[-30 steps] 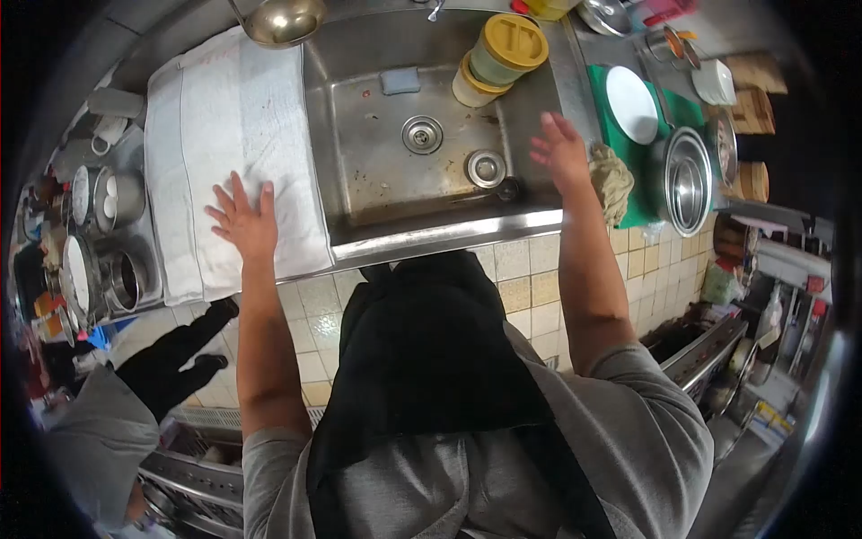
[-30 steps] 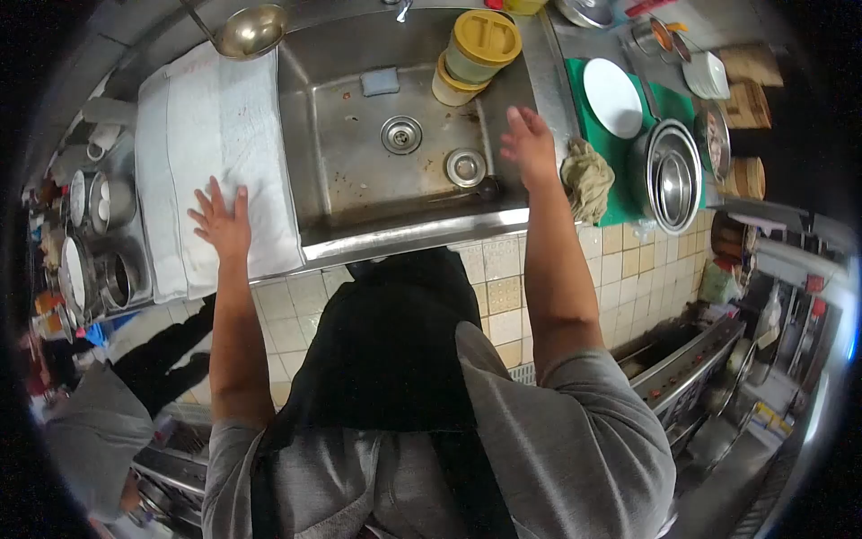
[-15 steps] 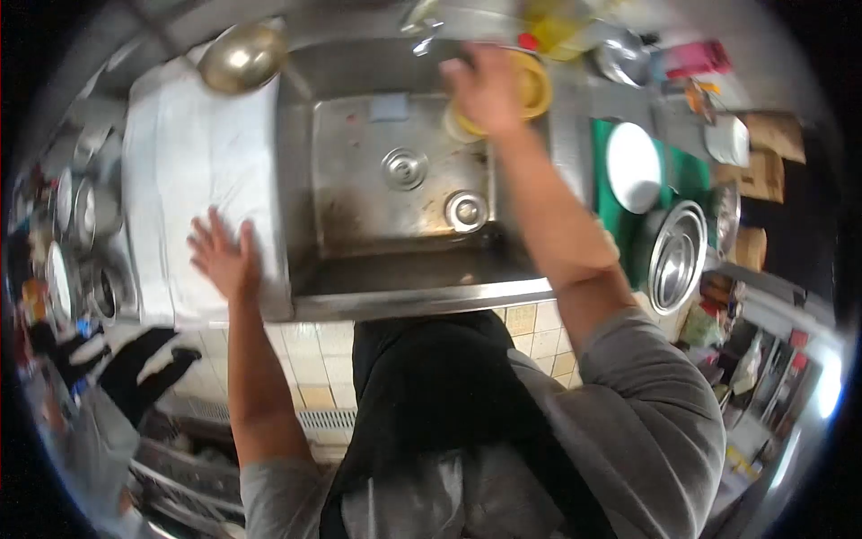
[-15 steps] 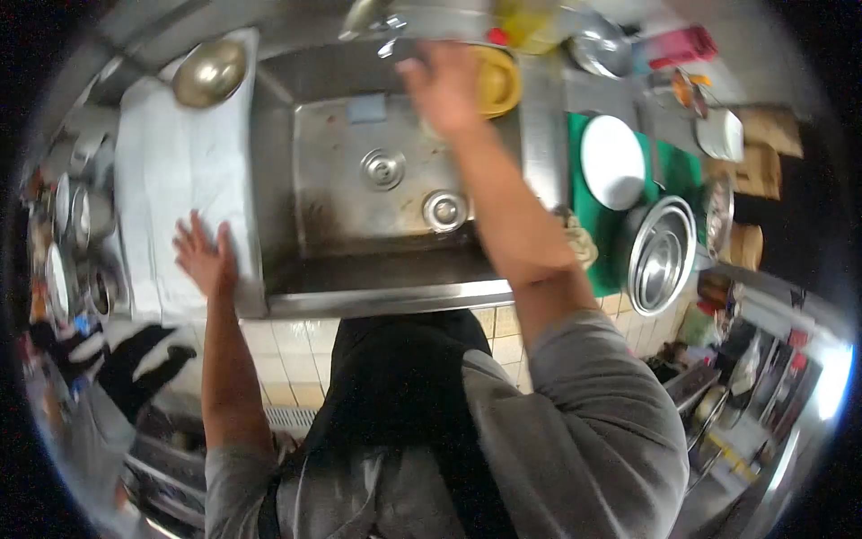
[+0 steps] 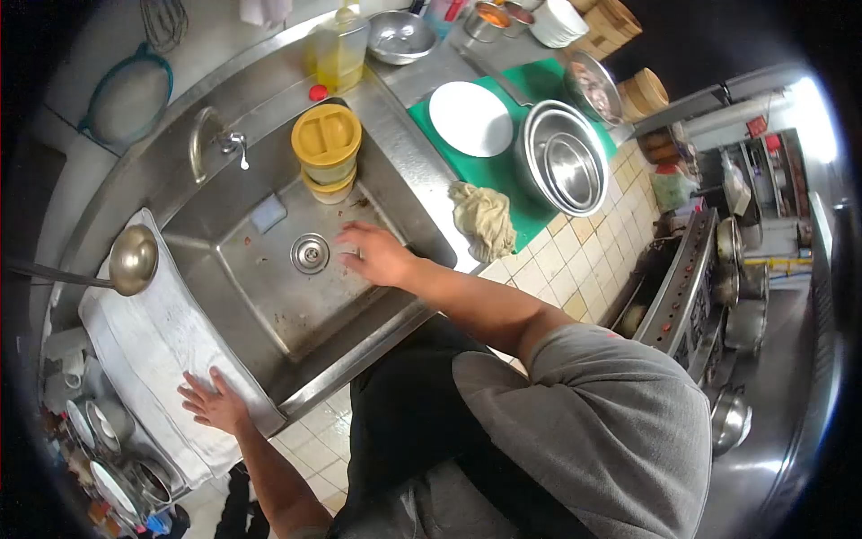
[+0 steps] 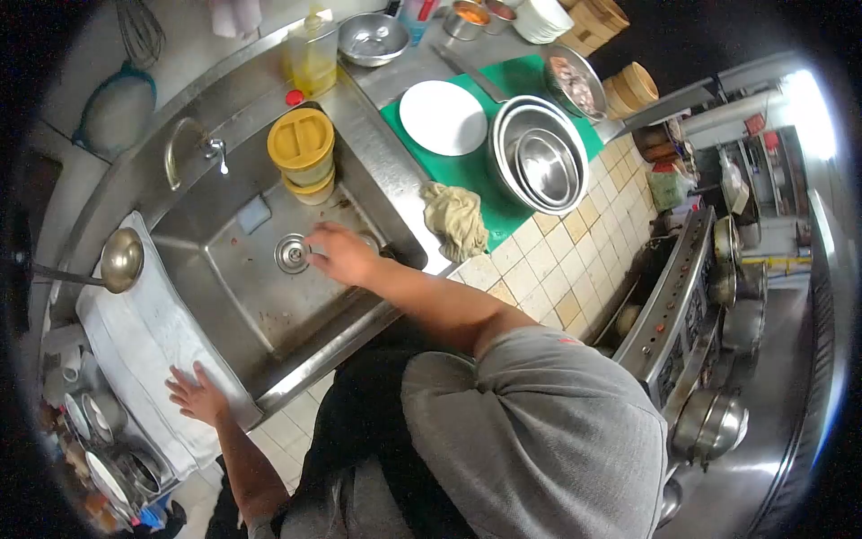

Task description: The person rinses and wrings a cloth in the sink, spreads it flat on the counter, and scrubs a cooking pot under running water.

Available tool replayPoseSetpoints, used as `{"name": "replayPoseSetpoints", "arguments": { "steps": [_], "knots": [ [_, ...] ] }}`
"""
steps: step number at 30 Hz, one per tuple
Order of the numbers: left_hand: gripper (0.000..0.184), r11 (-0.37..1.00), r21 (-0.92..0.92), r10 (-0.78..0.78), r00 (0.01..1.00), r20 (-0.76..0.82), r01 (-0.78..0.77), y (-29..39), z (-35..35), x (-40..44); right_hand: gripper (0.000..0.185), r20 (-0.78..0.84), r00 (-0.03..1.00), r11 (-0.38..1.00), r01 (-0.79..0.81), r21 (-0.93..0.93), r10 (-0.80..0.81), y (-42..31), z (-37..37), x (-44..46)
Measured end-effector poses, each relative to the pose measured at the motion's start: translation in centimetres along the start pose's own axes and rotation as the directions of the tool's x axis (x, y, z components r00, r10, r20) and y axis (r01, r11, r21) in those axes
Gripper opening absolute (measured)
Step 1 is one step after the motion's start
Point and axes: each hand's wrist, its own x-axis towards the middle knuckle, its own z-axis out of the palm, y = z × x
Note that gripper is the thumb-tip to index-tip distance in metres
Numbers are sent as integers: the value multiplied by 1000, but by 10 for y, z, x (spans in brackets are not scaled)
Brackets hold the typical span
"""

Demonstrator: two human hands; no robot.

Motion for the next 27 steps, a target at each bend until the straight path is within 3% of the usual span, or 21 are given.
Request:
{"name": "replayPoseSetpoints", "arguments": {
  "steps": [2, 5, 6, 7, 8, 9, 10, 11, 13, 15, 17, 18, 20, 22, 23, 25, 27],
  "knots": [
    [71, 1000, 6, 6, 1000, -7, -6, -2, 3, 0, 29, -73, 997, 999, -19, -39, 16, 17, -24, -32],
    [72, 999, 47, 1, 1000, 14, -2, 3, -5, 0, 26, -232, 952, 978, -180, 100, 199, 10, -68, -79],
    [72, 998, 66, -11, 999, 38, 9, 4, -7, -1, 27, -343, 885, 943, -249, 219, 313, 16, -73, -96],
    [72, 996, 83, -28, 998, 62, 23, 4, -7, -2, 27, -453, 829, 944, -266, 198, 328, 14, -89, -109],
    [73, 998, 58, -27, 998, 49, 24, 2, -3, -2, 36, -489, 712, 840, -270, 470, 503, 19, -104, -122],
    [73, 998, 54, -32, 999, 35, 30, 1, -2, -2, 47, -454, 588, 672, -217, 708, 669, 26, -118, -134],
    [74, 997, 66, -31, 998, 54, 28, 2, -3, -2, 55, -469, 521, 629, -180, 757, 713, 35, -137, -146],
    [74, 996, 82, -34, 997, 73, 28, 2, -5, -2, 52, -508, 385, 554, -9, 833, 771, 38, -152, -152],
    [75, 997, 65, -41, 995, 95, 35, 2, -3, -1, 51, -489, 332, 464, 159, 872, 806, 77, -182, -168],
    [77, 999, 37, -36, 986, 161, 30, 2, -15, 0, 45, -381, 366, 298, 264, 917, 849, 98, -213, -172],
    [80, 998, -21, -61, 982, 179, 66, 6, -29, -3, 44, -365, 375, 302, 219, 928, 852, 112, -236, -171],
    [81, 995, -49, -74, 982, 173, 84, 9, -34, -4, 36, -358, 280, 316, 185, 931, 891, 108, -242, -167],
    [83, 991, -84, -92, 983, 161, 106, 18, -42, -8, 32, -364, 321, 334, 145, 931, 874, 141, -247, -173],
    [85, 959, -279, -16, 996, 90, 41, 31, -50, -20, 23, -349, 353, 339, 91, 936, 868, 155, -253, -174],
    [85, 959, -277, -36, 996, 85, 59, 37, -44, -29, 23, -342, 372, 335, 85, 938, 863, 155, -253, -174],
    [82, 707, -673, 198, 974, -109, -219, 53, -26, -50, 25, -334, 430, 312, 124, 942, 839, 156, -248, -172],
    [77, 586, -781, 313, 949, -29, -217, 93, -44, -89, 25, -346, 494, 349, 90, 933, 797, 119, -241, -179]
  ]
}}
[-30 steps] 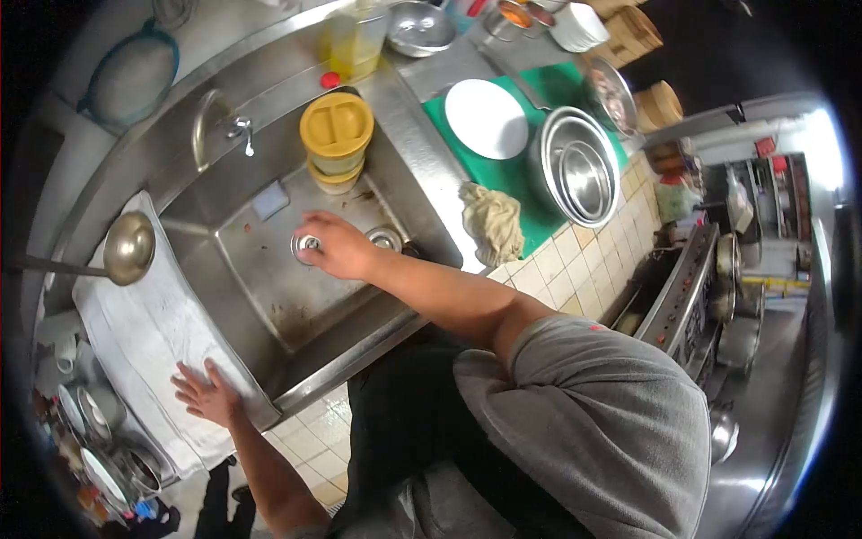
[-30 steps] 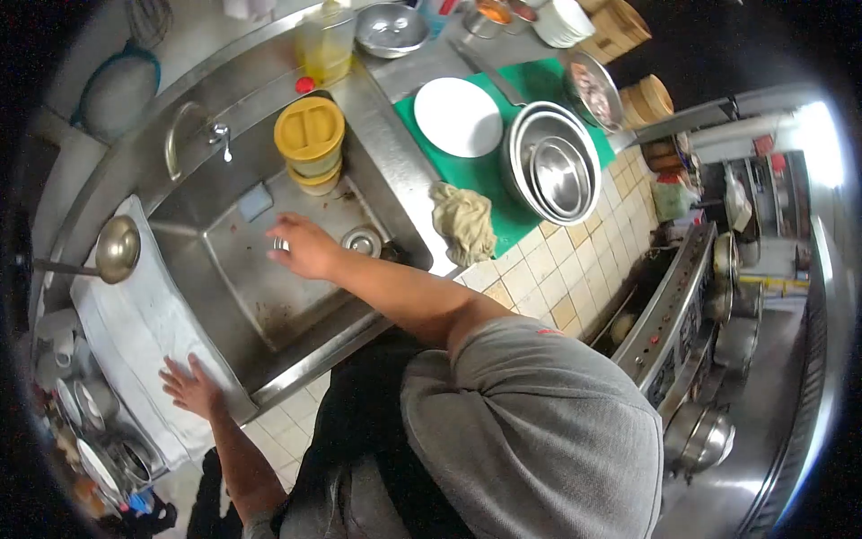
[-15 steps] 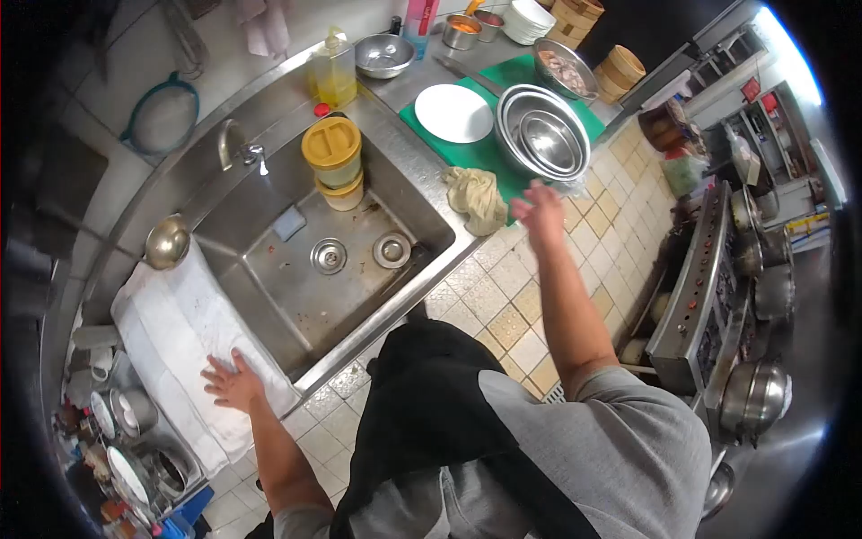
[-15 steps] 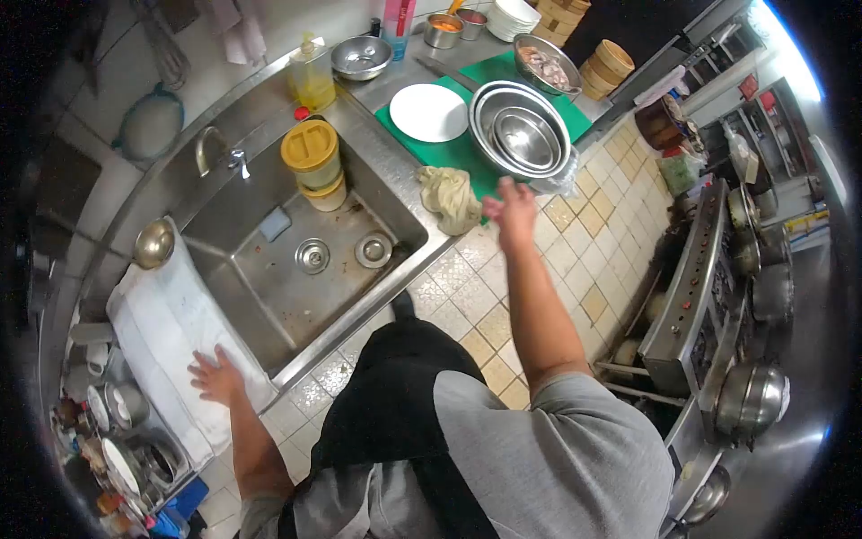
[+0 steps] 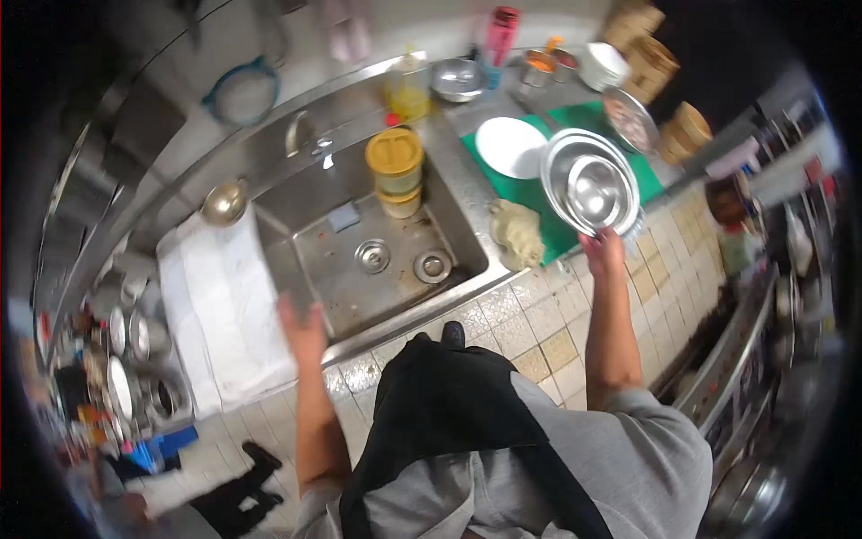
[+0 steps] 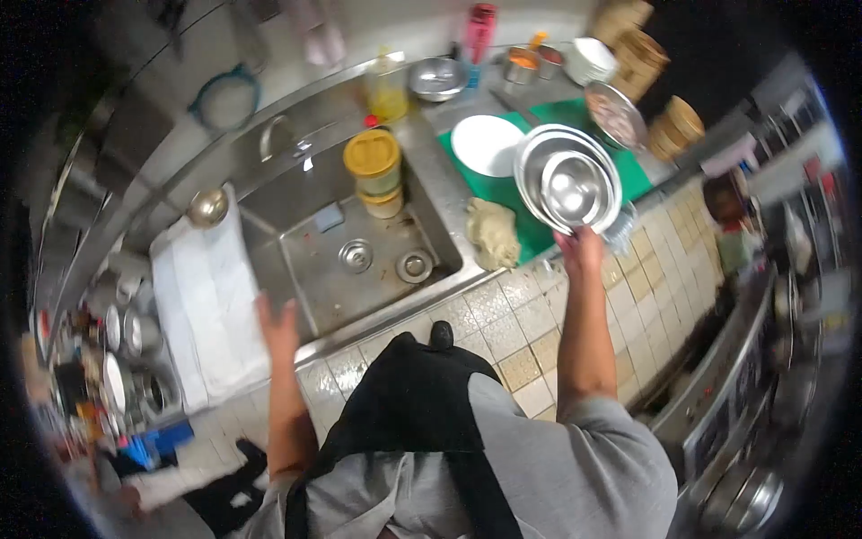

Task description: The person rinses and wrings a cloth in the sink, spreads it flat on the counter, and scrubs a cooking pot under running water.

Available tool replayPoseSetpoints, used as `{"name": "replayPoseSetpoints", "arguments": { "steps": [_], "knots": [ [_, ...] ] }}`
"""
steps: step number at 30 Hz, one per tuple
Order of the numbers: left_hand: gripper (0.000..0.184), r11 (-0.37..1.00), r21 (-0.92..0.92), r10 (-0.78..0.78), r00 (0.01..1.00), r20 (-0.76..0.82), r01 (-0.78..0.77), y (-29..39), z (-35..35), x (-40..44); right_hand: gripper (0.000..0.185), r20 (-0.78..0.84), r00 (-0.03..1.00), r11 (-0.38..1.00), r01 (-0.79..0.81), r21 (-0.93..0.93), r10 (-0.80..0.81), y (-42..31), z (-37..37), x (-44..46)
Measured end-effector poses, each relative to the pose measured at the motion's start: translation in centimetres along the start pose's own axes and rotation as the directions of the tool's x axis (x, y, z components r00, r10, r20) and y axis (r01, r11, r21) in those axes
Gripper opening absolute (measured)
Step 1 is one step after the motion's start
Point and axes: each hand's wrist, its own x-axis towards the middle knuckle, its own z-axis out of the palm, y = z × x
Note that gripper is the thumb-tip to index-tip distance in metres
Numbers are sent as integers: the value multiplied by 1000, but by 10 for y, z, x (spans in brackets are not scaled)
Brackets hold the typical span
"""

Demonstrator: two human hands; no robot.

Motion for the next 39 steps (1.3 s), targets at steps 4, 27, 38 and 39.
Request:
{"name": "replayPoseSetpoints", "arguments": {
  "steps": [4, 27, 38, 39],
  "knots": [
    [71, 967, -243, 6, 955, 296, 69, 82, 53, -49, 28, 47, 998, 990, -42, -134, 49, -13, 14, -46],
    [19, 248, -874, -432, 855, 287, 419, -57, -150, 9, 21, 823, 263, 864, -125, -488, 504, 195, 299, -267],
    [44, 71, -949, -562, 798, 216, 307, -245, -213, 286, 14, 387, 901, 834, 52, -549, 199, 182, 93, -233],
    [45, -49, -889, -525, 745, 411, 456, -269, -216, 311, 17, 209, 951, 786, -52, -616, 227, 158, 68, -249]
  ]
}}
